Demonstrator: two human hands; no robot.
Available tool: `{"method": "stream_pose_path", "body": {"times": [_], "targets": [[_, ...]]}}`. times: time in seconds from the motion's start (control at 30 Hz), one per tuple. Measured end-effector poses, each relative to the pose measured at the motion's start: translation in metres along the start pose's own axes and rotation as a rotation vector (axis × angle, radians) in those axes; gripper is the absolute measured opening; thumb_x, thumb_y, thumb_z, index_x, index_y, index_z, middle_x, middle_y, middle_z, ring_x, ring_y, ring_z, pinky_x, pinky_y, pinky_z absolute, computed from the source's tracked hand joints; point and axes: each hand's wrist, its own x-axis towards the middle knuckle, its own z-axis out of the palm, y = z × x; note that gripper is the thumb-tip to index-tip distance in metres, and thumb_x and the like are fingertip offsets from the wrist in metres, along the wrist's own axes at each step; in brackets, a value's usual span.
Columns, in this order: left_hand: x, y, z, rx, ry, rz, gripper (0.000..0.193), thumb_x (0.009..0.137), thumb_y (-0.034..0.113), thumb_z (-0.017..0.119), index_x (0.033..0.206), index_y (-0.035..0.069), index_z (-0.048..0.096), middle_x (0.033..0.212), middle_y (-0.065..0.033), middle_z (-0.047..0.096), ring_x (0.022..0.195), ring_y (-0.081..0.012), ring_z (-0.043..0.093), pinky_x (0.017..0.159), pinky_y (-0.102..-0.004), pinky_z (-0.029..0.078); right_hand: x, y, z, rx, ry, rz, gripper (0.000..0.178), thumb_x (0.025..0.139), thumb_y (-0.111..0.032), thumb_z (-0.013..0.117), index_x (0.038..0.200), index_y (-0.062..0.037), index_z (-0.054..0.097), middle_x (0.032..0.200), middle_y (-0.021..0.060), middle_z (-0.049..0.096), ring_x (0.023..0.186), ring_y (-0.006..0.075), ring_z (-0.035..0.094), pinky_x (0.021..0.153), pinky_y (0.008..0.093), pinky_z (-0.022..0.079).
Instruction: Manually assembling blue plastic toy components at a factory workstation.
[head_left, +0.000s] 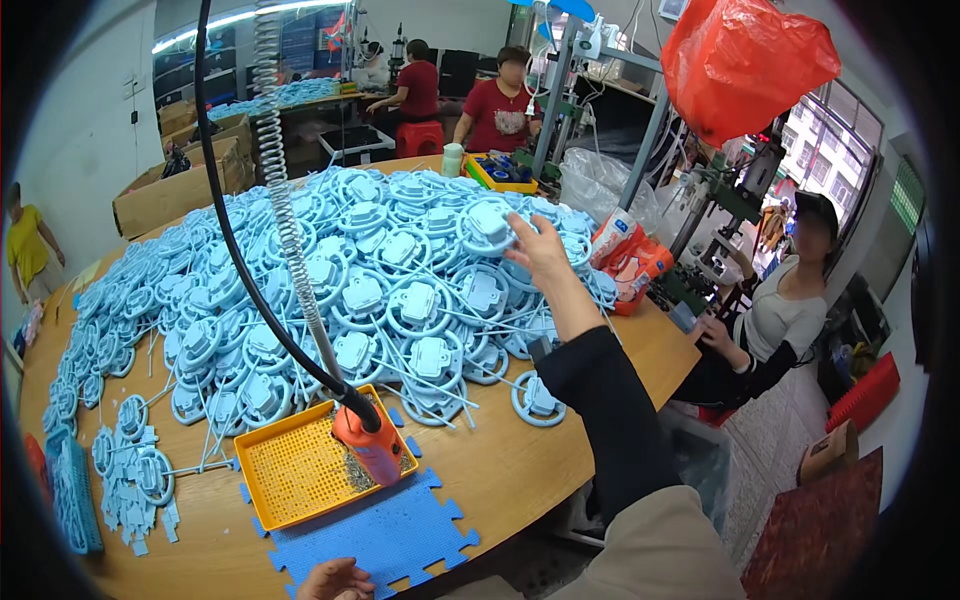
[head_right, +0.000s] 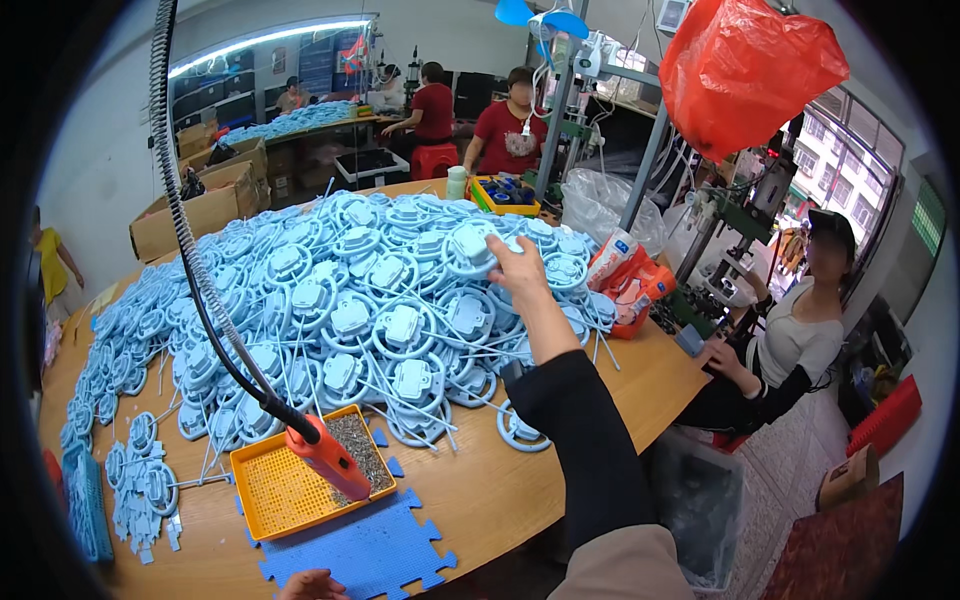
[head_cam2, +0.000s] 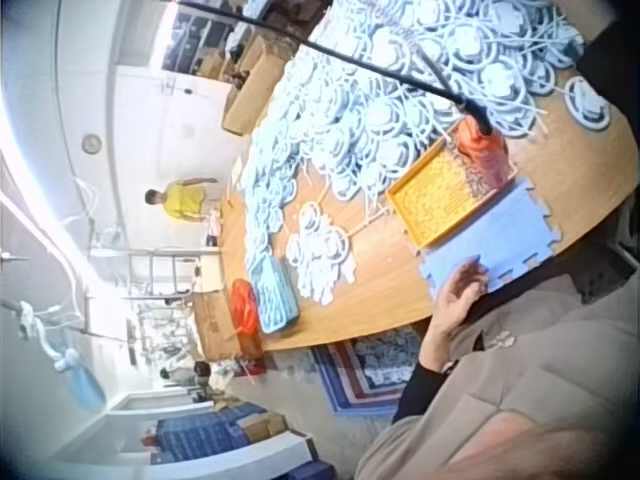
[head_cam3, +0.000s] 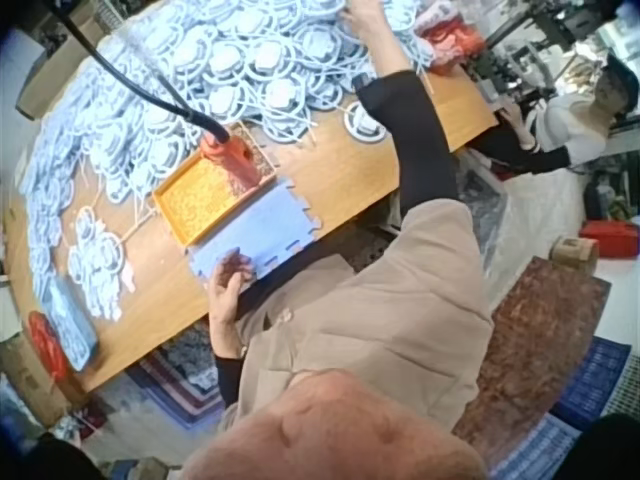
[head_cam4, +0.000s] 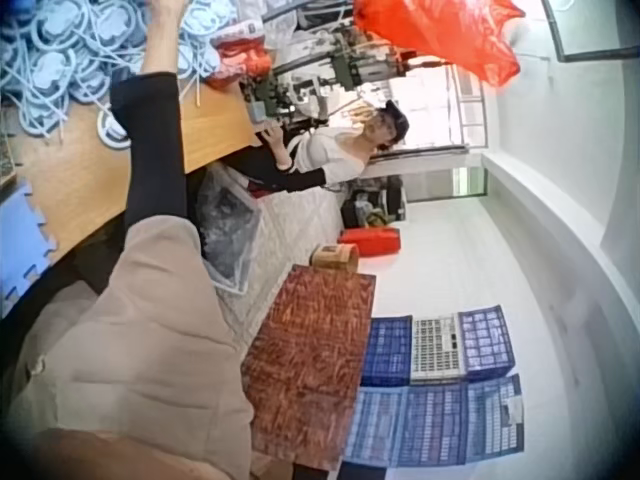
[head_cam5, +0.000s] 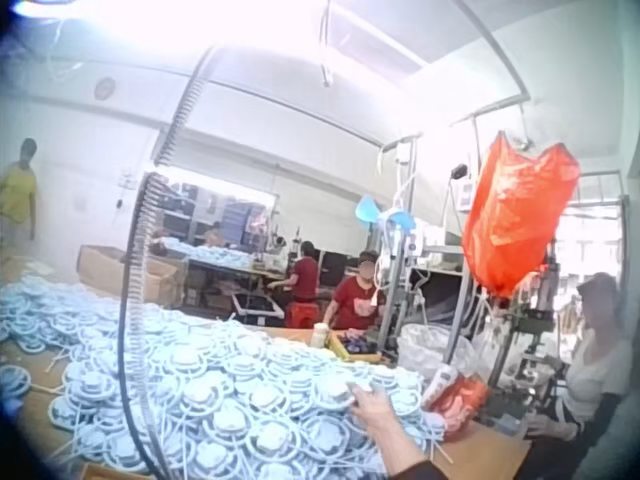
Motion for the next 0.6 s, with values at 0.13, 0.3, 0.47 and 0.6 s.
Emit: {"method": "stream_pose_path", "body": {"times": [0.13,0.3,0.47,0.6], "targets": [[-0.009,-0.008,-0.015,-0.003,0.005,0.003,0.043,0.087,0.004,0.054,0.129,0.0,0.045,0.107,-0.011,0.058,0.09,-0.0172,0.058,0.076,-0.0286,0.049,-0.001,0.019,0.003,-0.504,0.197,-0.341,0.082,0.076,-0.035,0.072,0.136,0.0018,0.031,0.121,0.0233,0.051,0.105,0.0268,0.056,0.086,0.0362,0.047],[-0.024,-0.008,-0.05,0.004,0.089,-0.049,0.041,0.09,0.009,0.054,0.129,0.002,0.045,0.105,-0.0098,0.058,0.079,-0.0132,0.058,0.063,-0.0233,0.049,-0.061,0.026,-0.001,-0.387,-0.058,-0.316,0.085,0.079,-0.021,0.069,0.142,0.0,0.018,0.1,0.0193,0.062,0.089,0.0219,0.062,0.078,0.0323,0.05],[-0.023,0.0,-0.101,0.235,0.355,0.066,0.043,0.09,0.013,0.056,0.13,0.003,0.044,0.108,-0.0097,0.056,0.079,-0.012,0.056,0.066,-0.023,0.048,-0.057,-0.026,0.006,-0.414,0.016,-0.376,0.09,0.084,-0.009,0.059,0.145,-0.0085,-0.007,0.084,0.0118,0.065,0.063,0.0143,0.062,0.057,0.0253,0.051],[-0.006,0.003,-0.186,0.539,0.777,0.413,0.016,0.091,0.002,0.049,0.105,-0.002,0.056,0.082,-0.0022,0.055,0.08,-0.0139,0.055,0.075,-0.0246,0.045,0.006,-0.039,-0.072,-0.429,0.123,-0.45,0.065,0.089,-0.017,0.056,0.141,-0.0076,0.019,0.083,0.0098,0.065,0.058,0.0157,0.061,0.051,0.0287,0.052]]}}
